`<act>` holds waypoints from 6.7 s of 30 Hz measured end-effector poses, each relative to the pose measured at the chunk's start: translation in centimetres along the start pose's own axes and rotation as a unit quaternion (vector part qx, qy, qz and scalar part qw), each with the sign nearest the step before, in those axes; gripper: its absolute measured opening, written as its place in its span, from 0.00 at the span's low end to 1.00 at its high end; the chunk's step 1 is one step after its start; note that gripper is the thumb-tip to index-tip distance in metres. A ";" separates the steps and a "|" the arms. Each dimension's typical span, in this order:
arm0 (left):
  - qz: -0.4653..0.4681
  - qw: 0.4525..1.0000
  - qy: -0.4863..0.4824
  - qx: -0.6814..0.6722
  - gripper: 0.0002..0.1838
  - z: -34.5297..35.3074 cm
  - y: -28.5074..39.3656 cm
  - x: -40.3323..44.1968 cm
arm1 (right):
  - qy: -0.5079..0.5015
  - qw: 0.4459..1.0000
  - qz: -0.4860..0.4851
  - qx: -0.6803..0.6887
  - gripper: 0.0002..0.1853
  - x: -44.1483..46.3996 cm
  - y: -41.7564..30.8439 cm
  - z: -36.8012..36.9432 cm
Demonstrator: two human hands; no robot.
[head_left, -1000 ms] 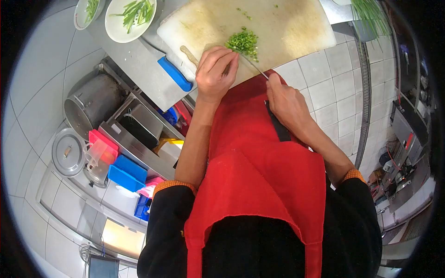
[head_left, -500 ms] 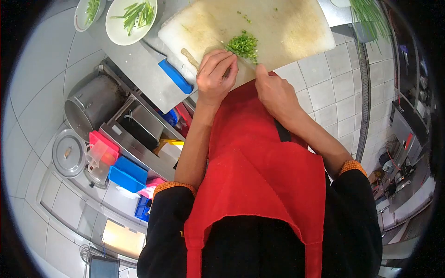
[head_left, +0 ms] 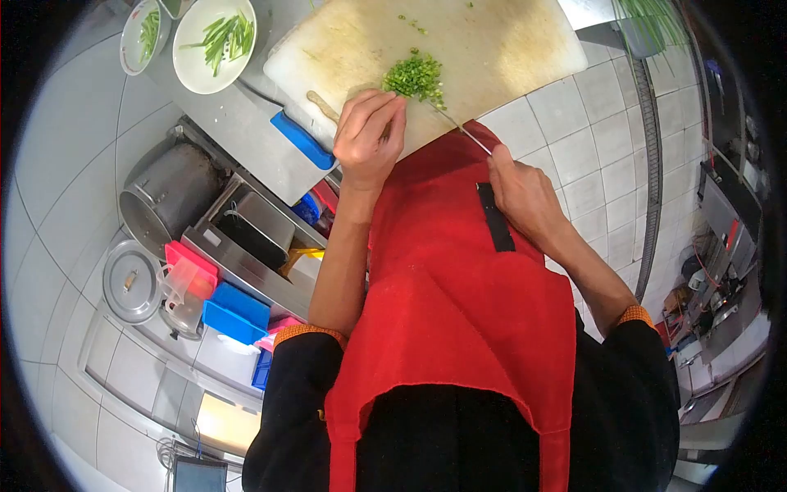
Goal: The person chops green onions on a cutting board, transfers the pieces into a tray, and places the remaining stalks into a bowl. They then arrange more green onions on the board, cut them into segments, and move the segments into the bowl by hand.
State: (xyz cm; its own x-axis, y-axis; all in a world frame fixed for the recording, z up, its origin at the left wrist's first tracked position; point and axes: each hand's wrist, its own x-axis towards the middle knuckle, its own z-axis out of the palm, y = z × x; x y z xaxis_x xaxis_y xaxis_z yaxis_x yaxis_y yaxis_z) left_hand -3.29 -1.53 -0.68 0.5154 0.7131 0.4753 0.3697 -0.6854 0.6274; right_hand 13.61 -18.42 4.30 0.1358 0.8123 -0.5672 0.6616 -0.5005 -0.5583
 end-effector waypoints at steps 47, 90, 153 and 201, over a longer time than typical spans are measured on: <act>-0.063 0.994 -0.009 0.087 0.21 -2.2 0.9 -0.7 | 0.044 0.998 -0.029 0.019 0.09 1.3 -1.8 0.1; -0.079 0.973 -0.060 0.210 0.10 1.2 -9.1 16.5 | 0.159 0.987 -0.033 0.019 0.09 2.8 -0.9 -2.3; -0.497 0.735 0.141 -0.440 0.16 -5.0 2.0 1.8 | 0.399 0.892 -0.211 0.039 0.14 2.5 -1.0 -12.2; -0.283 0.897 0.266 -0.209 0.19 -26.0 -1.6 21.1 | 0.352 0.853 -0.259 0.285 0.17 15.6 -16.6 -18.4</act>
State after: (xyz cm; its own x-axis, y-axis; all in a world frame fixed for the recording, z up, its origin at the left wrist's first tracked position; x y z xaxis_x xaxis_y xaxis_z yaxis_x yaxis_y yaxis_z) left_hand -13.09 18.41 24.38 -0.1462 0.9755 0.1647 0.0758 -0.1549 0.9850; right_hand 18.32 8.01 15.87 0.4761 0.8468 0.2370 0.3283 0.0789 -0.9413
